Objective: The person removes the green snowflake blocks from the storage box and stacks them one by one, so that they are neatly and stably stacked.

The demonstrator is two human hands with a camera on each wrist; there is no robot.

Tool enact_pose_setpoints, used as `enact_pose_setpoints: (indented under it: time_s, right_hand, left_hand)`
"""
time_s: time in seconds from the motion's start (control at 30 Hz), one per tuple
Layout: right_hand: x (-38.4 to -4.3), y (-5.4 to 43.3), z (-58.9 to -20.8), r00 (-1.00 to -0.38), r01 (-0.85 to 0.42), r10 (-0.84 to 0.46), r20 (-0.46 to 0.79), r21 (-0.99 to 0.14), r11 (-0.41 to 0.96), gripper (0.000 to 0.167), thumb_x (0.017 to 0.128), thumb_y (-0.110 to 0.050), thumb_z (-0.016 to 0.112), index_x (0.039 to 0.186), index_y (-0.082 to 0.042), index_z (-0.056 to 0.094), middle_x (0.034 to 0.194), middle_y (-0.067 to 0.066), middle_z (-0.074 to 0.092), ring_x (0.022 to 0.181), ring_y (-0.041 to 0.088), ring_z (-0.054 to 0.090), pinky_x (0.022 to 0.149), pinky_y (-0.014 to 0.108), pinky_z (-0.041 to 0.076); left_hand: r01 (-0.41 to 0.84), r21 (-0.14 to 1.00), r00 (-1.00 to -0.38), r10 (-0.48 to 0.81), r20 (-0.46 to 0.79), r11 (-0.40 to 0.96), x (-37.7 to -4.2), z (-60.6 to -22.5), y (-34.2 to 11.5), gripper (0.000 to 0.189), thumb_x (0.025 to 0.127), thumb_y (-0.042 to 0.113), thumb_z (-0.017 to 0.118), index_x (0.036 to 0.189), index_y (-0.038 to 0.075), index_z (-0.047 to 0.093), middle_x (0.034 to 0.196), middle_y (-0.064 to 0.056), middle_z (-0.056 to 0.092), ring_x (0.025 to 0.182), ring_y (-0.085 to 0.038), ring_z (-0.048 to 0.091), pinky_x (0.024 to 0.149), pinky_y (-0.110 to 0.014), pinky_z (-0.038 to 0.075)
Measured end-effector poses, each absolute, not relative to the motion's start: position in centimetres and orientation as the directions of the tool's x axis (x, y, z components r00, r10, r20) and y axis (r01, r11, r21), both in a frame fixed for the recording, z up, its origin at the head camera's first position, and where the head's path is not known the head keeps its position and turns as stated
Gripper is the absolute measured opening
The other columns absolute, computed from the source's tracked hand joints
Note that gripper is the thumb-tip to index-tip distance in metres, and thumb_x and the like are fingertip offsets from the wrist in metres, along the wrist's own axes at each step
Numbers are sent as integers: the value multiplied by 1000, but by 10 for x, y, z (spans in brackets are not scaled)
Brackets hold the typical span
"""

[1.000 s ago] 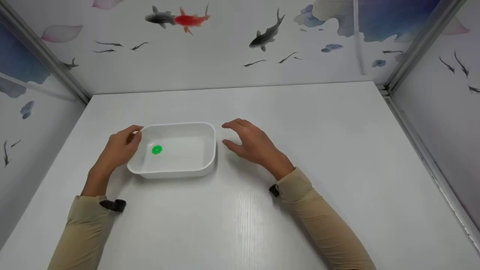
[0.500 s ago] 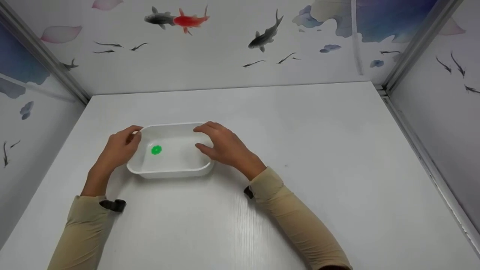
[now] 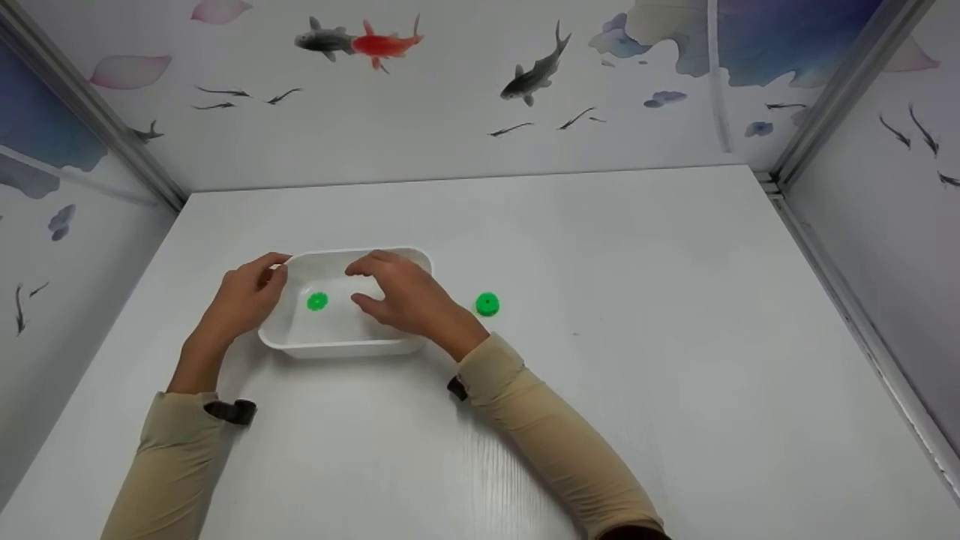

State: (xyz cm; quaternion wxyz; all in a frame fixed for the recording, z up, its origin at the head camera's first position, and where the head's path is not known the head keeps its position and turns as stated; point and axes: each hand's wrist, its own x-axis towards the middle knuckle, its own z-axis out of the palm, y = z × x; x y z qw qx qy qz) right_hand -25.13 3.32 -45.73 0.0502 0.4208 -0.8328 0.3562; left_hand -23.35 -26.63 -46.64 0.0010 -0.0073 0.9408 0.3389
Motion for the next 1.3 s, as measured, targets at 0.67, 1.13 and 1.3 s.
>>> enact_pose_setpoints:
  time_s: [0.67,1.13,1.3]
  right_hand:
    - [-253,-21,-461,-632,-705,-719,289,-599,379,36,102,-14,76,136,-1,70,130,18,74,120,33,70,107,44,56]
    - [-259,-50,-461,-696,-631,-710,111,-566,531,40,102,-18,76,139,-4,70,132,12,74,120,23,68,106,37,57]
    - [-258,-61,-461,-724,-596,-688,52,-550,585,45,100,-21,79,141,-5,69,134,11,72,119,21,67,106,36,57]
  left_hand:
    - [-21,614,-1000,-12,-19,789,-236,-466,-265,41,116,31,44,149,14,61,128,-17,73,112,-33,71,100,-53,59]
    - [1,625,-1000,9,-9,781,-236,-467,-267,40,116,30,45,148,13,62,129,-17,75,113,-33,73,99,-53,60]
    - [2,617,-1000,4,-2,787,-237,-468,-267,40,115,30,44,147,13,62,127,-16,75,109,-32,73,96,-52,60]
